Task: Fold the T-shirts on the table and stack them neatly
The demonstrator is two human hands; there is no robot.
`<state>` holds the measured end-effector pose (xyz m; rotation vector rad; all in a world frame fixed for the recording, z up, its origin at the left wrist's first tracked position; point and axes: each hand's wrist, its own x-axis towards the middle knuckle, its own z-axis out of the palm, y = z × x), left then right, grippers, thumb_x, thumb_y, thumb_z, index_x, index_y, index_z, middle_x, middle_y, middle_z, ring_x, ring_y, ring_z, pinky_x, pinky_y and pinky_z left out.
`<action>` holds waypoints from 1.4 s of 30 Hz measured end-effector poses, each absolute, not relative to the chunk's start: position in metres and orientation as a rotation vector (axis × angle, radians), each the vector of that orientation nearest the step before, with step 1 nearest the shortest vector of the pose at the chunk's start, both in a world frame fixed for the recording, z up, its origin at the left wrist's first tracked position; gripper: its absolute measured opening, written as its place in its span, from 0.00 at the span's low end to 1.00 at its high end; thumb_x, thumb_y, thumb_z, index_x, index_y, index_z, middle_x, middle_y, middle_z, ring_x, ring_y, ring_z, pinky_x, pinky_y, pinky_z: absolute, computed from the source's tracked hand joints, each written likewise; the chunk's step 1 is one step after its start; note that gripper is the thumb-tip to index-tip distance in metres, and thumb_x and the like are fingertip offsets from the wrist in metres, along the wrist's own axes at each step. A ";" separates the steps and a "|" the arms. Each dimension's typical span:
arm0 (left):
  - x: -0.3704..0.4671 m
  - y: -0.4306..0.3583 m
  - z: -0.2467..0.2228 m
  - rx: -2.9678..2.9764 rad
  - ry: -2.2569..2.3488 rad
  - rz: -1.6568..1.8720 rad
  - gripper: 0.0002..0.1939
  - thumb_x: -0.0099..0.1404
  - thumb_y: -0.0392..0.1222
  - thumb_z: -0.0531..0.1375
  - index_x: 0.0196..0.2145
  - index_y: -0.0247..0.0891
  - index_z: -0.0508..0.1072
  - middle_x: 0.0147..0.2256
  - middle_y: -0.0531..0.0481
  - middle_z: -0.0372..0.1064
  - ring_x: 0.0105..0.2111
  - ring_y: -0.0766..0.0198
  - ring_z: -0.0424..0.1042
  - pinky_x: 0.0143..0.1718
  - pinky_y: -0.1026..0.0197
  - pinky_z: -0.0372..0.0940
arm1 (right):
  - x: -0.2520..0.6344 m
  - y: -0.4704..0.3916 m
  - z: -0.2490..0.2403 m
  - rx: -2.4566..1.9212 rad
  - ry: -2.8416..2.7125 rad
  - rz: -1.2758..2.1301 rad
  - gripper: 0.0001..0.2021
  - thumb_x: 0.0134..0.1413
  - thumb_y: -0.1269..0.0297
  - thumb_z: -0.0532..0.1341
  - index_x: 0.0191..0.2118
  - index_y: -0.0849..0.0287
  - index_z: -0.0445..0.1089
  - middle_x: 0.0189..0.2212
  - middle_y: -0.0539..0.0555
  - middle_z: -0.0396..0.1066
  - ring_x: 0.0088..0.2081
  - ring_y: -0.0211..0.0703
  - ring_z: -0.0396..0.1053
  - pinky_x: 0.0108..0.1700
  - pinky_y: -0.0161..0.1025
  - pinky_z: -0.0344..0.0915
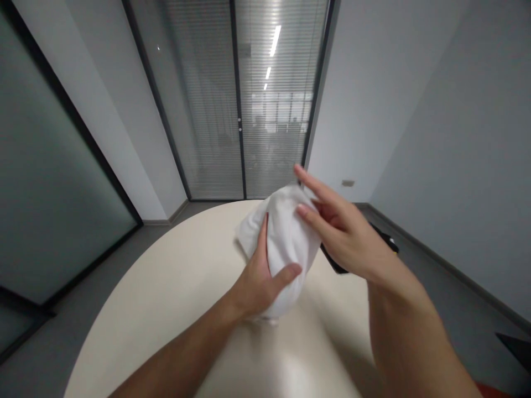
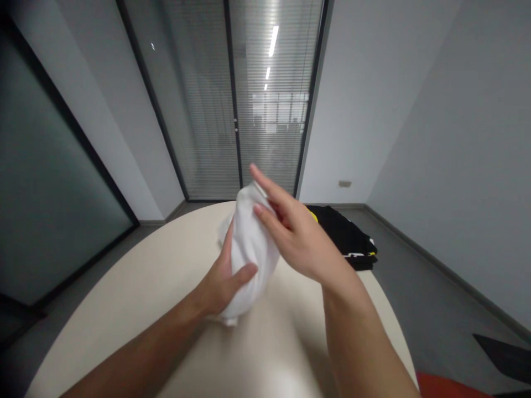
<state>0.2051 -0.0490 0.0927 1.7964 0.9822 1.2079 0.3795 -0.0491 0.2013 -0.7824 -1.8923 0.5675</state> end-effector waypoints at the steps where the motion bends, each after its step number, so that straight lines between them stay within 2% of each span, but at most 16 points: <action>1: 0.207 -0.050 0.096 1.707 0.960 1.237 0.44 0.68 0.57 0.61 0.72 0.44 0.43 0.69 0.41 0.52 0.66 0.45 0.58 0.64 0.45 0.60 | 0.377 -0.049 0.198 -0.786 -1.979 0.602 0.29 0.67 0.53 0.57 0.70 0.50 0.56 0.53 0.55 0.73 0.50 0.46 0.72 0.52 0.45 0.72; 4: 0.206 -0.044 0.100 1.556 0.907 1.327 0.30 0.69 0.51 0.60 0.65 0.42 0.59 0.61 0.40 0.67 0.57 0.49 0.70 0.58 0.48 0.67 | 0.369 -0.047 0.190 -0.810 -2.117 0.681 0.32 0.68 0.53 0.56 0.72 0.49 0.49 0.60 0.55 0.68 0.58 0.48 0.68 0.61 0.51 0.65; 7: 0.200 -0.036 0.103 1.560 0.915 1.433 0.33 0.65 0.46 0.66 0.63 0.44 0.60 0.56 0.42 0.71 0.50 0.54 0.75 0.52 0.53 0.69 | 0.366 -0.046 0.188 -0.825 -2.144 0.747 0.31 0.68 0.52 0.55 0.73 0.48 0.48 0.67 0.54 0.60 0.64 0.49 0.62 0.66 0.54 0.58; 10: 0.191 -0.032 0.110 1.561 0.986 1.487 0.18 0.66 0.47 0.63 0.52 0.40 0.71 0.43 0.45 0.77 0.39 0.59 0.77 0.41 0.59 0.71 | 0.371 -0.043 0.188 -0.847 -2.168 0.776 0.28 0.69 0.52 0.54 0.71 0.46 0.53 0.69 0.51 0.56 0.68 0.50 0.55 0.70 0.55 0.51; 11: 0.187 -0.031 0.112 1.551 1.021 1.489 0.14 0.67 0.49 0.62 0.46 0.39 0.74 0.37 0.47 0.77 0.35 0.61 0.76 0.37 0.61 0.70 | 0.374 -0.042 0.187 -0.855 -2.177 0.775 0.28 0.69 0.52 0.53 0.71 0.45 0.54 0.69 0.51 0.56 0.68 0.50 0.55 0.70 0.55 0.51; 13: 0.181 -0.027 0.116 1.512 1.071 1.493 0.14 0.66 0.52 0.62 0.37 0.38 0.75 0.28 0.51 0.74 0.27 0.64 0.73 0.30 0.63 0.67 | 0.378 -0.037 0.185 -0.868 -2.192 0.772 0.28 0.69 0.53 0.53 0.71 0.45 0.54 0.68 0.51 0.59 0.67 0.49 0.59 0.69 0.55 0.52; 15: 0.177 -0.024 0.119 1.457 1.065 1.521 0.17 0.64 0.56 0.63 0.35 0.38 0.74 0.25 0.53 0.72 0.24 0.65 0.69 0.27 0.64 0.64 | 0.380 -0.032 0.181 -0.897 -2.186 0.759 0.28 0.68 0.54 0.53 0.71 0.47 0.54 0.66 0.53 0.62 0.64 0.48 0.62 0.68 0.53 0.55; 18: 0.174 -0.023 0.122 1.352 1.010 1.625 0.18 0.63 0.57 0.64 0.36 0.38 0.74 0.27 0.53 0.72 0.26 0.65 0.69 0.29 0.65 0.63 | 0.381 -0.026 0.179 -1.035 -2.124 0.701 0.23 0.69 0.52 0.52 0.64 0.49 0.64 0.59 0.53 0.70 0.60 0.49 0.67 0.64 0.51 0.61; 22: 0.170 -0.023 0.127 1.169 0.995 1.803 0.16 0.65 0.55 0.63 0.37 0.39 0.72 0.32 0.53 0.73 0.33 0.65 0.71 0.36 0.65 0.64 | 0.389 -0.026 0.184 -1.204 -2.221 0.797 0.21 0.68 0.47 0.52 0.43 0.54 0.77 0.42 0.54 0.78 0.42 0.48 0.75 0.48 0.43 0.70; 24: 0.167 -0.022 0.133 1.044 0.916 1.907 0.14 0.64 0.53 0.64 0.37 0.39 0.71 0.33 0.53 0.73 0.33 0.65 0.71 0.38 0.65 0.64 | 0.395 -0.027 0.187 -1.211 -2.299 0.977 0.23 0.67 0.44 0.53 0.37 0.56 0.77 0.33 0.54 0.77 0.30 0.43 0.72 0.36 0.39 0.70; 26: 0.162 -0.022 0.139 0.962 0.824 1.984 0.13 0.62 0.50 0.66 0.36 0.39 0.71 0.33 0.54 0.73 0.34 0.66 0.71 0.39 0.65 0.65 | 0.397 -0.029 0.189 -1.128 -2.361 1.192 0.23 0.66 0.44 0.53 0.40 0.57 0.77 0.26 0.51 0.74 0.24 0.38 0.67 0.28 0.36 0.66; 28: 0.159 -0.024 0.145 0.952 0.785 1.984 0.12 0.60 0.48 0.66 0.37 0.39 0.73 0.33 0.54 0.73 0.34 0.66 0.72 0.40 0.65 0.66 | 0.394 -0.030 0.188 -0.975 -2.390 1.323 0.22 0.66 0.46 0.54 0.44 0.58 0.75 0.26 0.50 0.72 0.25 0.37 0.68 0.29 0.35 0.66; 30: 0.158 -0.028 0.147 0.962 0.768 1.896 0.11 0.60 0.47 0.66 0.37 0.39 0.74 0.35 0.53 0.74 0.35 0.64 0.73 0.41 0.63 0.67 | 0.385 -0.031 0.185 -0.862 -2.366 1.265 0.19 0.66 0.48 0.57 0.49 0.59 0.73 0.31 0.51 0.74 0.31 0.39 0.71 0.35 0.36 0.69; 35: 0.163 -0.035 0.145 0.977 0.694 1.652 0.12 0.60 0.48 0.65 0.38 0.37 0.75 0.38 0.48 0.76 0.39 0.58 0.76 0.41 0.59 0.70 | 0.360 -0.032 0.176 -0.865 -2.197 0.651 0.27 0.55 0.52 0.68 0.57 0.54 0.66 0.50 0.55 0.72 0.47 0.46 0.70 0.50 0.43 0.67; 39: 0.163 -0.025 0.140 0.996 0.784 1.654 0.12 0.58 0.46 0.65 0.36 0.37 0.74 0.37 0.48 0.76 0.40 0.57 0.76 0.41 0.59 0.70 | 0.359 -0.025 0.172 -1.001 -2.199 0.512 0.13 0.63 0.52 0.60 0.41 0.56 0.72 0.35 0.52 0.74 0.36 0.43 0.69 0.38 0.38 0.64; 42: 0.160 -0.019 0.138 0.927 0.979 1.739 0.12 0.59 0.45 0.64 0.38 0.37 0.73 0.40 0.47 0.75 0.40 0.59 0.75 0.41 0.60 0.69 | 0.364 -0.017 0.170 -1.076 -2.011 0.533 0.16 0.67 0.50 0.55 0.38 0.58 0.71 0.27 0.50 0.70 0.28 0.39 0.65 0.30 0.35 0.57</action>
